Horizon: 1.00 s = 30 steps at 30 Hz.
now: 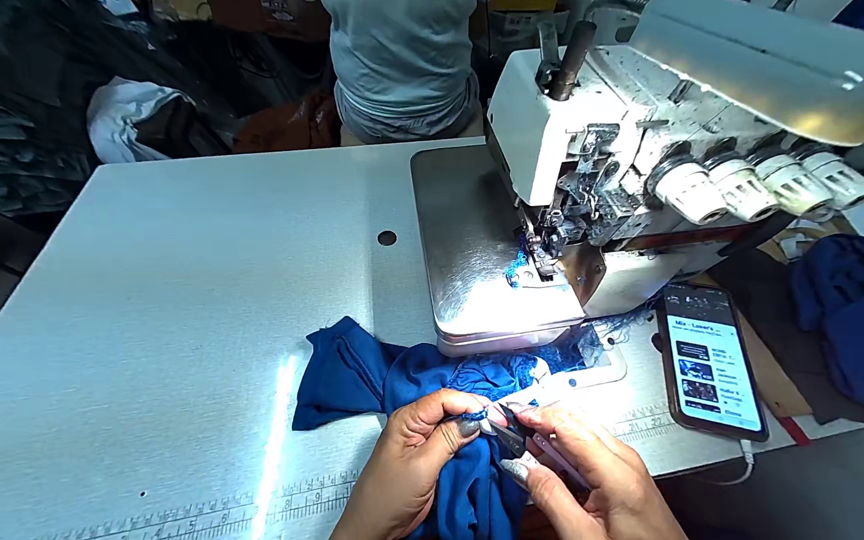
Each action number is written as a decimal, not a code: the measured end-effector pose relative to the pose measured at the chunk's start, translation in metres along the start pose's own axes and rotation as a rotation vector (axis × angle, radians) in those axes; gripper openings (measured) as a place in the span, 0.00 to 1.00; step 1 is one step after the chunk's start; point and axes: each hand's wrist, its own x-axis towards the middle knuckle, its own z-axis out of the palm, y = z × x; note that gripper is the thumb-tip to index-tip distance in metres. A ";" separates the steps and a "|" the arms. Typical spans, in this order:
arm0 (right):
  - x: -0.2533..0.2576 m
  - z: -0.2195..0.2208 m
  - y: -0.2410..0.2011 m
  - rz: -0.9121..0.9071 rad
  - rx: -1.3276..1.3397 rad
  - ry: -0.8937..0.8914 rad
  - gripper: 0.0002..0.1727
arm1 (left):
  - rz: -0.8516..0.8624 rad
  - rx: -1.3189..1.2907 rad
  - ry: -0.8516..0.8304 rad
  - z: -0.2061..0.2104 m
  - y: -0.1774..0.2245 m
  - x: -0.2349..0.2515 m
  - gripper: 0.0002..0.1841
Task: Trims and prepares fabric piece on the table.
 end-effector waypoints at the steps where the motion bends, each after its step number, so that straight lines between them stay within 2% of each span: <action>1: 0.001 -0.001 -0.001 -0.007 -0.008 -0.007 0.16 | 0.003 0.004 -0.001 0.000 0.000 0.000 0.08; 4: 0.001 -0.003 -0.002 -0.007 -0.016 -0.018 0.16 | 0.007 0.010 -0.007 0.000 0.000 0.000 0.08; 7: 0.000 -0.004 -0.007 0.090 0.027 -0.025 0.15 | 0.006 0.004 -0.009 -0.001 0.000 0.000 0.08; 11: 0.001 -0.002 0.000 -0.015 -0.011 -0.013 0.16 | 0.009 0.020 -0.010 -0.001 -0.001 0.000 0.08; 16: -0.005 0.011 0.002 0.032 0.074 0.027 0.17 | 0.007 0.014 -0.009 0.000 0.000 0.000 0.09; 22: -0.009 0.038 0.013 -0.043 0.326 0.383 0.19 | 0.006 -0.024 -0.040 0.000 0.001 -0.002 0.08; 27: -0.010 0.016 0.009 -0.006 0.162 0.146 0.16 | 0.002 -0.007 -0.026 -0.001 0.000 -0.001 0.08; 30: -0.009 0.010 0.004 0.018 0.074 0.076 0.15 | -0.012 -0.008 -0.012 -0.001 0.000 -0.002 0.08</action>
